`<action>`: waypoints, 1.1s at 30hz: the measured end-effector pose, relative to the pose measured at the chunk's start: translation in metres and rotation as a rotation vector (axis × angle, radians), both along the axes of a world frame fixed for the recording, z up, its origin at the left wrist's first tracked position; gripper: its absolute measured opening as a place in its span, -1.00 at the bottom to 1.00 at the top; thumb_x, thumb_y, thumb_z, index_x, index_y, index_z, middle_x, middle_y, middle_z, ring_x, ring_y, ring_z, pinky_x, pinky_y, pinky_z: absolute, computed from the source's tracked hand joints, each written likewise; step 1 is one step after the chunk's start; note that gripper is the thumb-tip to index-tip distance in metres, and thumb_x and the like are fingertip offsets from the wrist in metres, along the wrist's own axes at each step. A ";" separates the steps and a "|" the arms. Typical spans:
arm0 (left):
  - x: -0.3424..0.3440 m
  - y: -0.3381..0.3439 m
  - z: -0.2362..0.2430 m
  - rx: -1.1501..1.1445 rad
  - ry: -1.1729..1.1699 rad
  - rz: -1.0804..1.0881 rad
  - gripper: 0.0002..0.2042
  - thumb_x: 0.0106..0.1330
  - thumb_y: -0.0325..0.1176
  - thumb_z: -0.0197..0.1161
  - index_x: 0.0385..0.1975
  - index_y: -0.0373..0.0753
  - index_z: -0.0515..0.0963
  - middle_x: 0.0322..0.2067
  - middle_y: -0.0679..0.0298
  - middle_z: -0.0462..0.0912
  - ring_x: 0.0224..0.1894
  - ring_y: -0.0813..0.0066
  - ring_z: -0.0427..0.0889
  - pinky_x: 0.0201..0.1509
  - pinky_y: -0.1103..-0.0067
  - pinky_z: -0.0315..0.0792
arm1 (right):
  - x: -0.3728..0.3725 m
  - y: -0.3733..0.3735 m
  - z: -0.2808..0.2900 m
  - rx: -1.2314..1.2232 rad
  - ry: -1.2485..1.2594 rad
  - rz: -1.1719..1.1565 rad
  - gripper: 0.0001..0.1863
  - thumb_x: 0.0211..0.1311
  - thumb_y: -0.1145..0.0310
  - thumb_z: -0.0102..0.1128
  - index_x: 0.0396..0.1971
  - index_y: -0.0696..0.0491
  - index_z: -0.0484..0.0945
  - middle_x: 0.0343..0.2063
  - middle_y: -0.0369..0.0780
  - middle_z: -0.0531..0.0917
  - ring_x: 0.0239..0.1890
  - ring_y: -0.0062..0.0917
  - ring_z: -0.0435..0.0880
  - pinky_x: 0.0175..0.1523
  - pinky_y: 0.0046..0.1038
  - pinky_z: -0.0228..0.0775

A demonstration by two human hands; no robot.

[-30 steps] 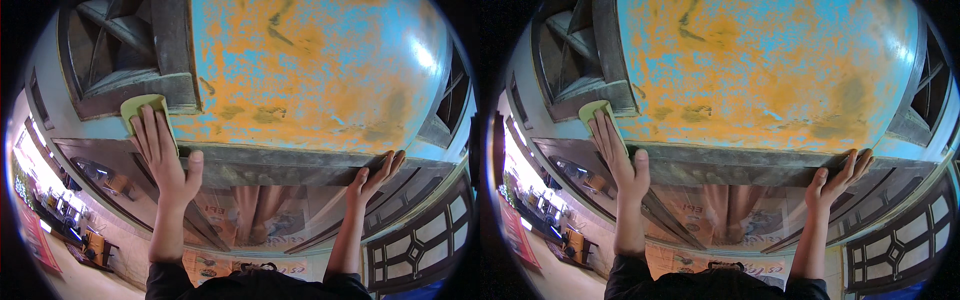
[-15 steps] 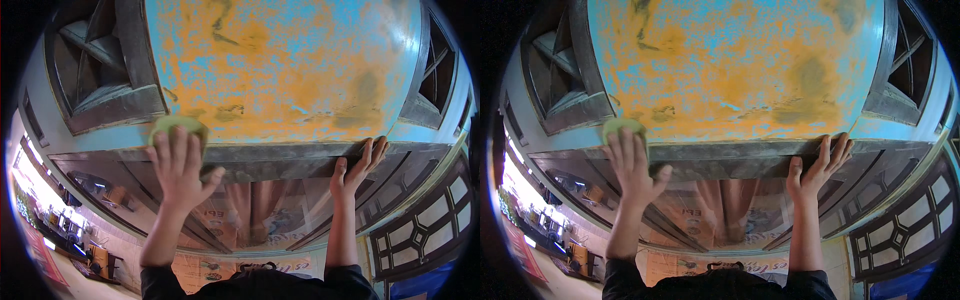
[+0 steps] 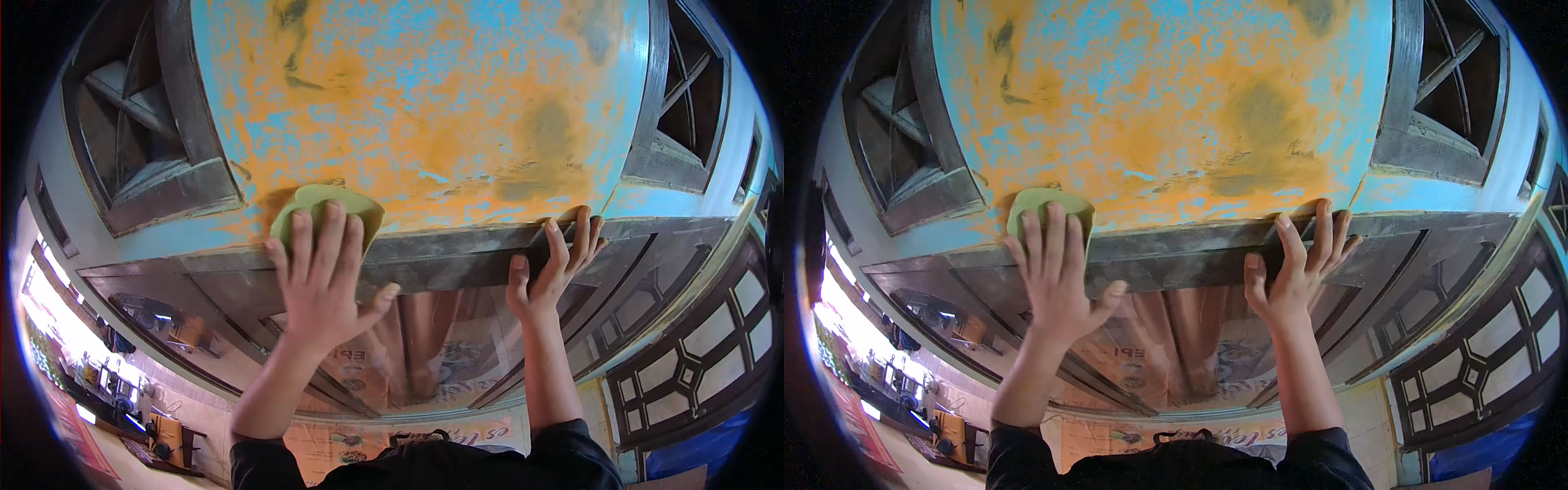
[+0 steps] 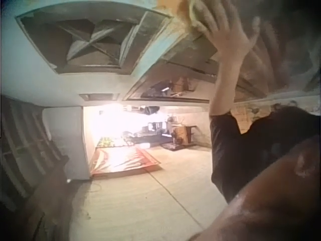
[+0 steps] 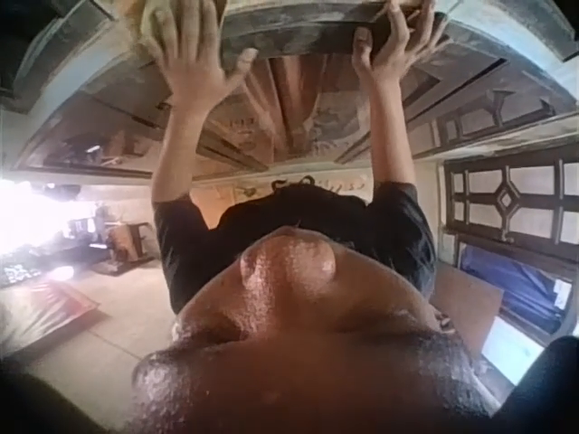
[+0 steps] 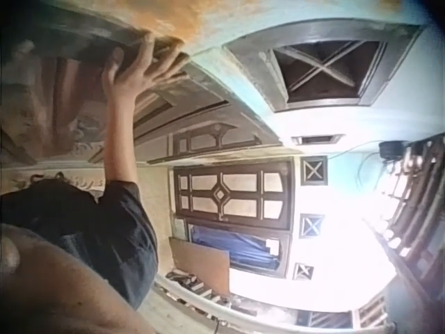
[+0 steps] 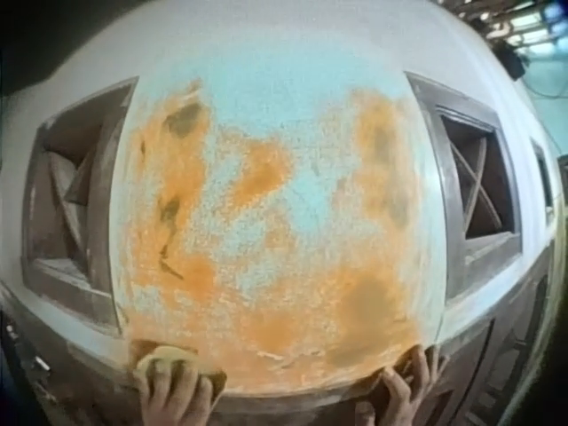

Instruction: Sanding the surface of a wooden cabinet with sandpaper.

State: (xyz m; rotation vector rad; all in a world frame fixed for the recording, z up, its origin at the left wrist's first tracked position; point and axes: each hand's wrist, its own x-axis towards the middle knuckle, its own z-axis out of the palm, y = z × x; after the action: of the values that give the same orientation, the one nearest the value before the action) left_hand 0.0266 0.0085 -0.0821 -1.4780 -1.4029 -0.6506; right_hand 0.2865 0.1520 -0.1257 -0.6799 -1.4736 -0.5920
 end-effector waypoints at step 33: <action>0.048 0.026 0.022 -0.024 0.305 -0.074 -0.22 0.32 0.26 -0.12 0.36 -0.23 0.17 0.39 0.05 0.11 0.46 -0.01 -0.06 0.45 0.02 -0.39 | 0.009 0.003 -0.011 -0.043 -0.092 0.046 -0.42 0.25 -0.05 0.08 0.25 -0.21 0.32 0.39 0.00 0.08 0.44 0.07 -0.10 0.39 0.22 -0.49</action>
State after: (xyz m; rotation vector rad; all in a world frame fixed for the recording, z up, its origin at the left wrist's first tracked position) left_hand 0.0747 0.0349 -0.0604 -1.5802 -1.1292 -0.4324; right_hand 0.2953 0.1546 -0.1363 -0.6575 -1.5870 -0.5639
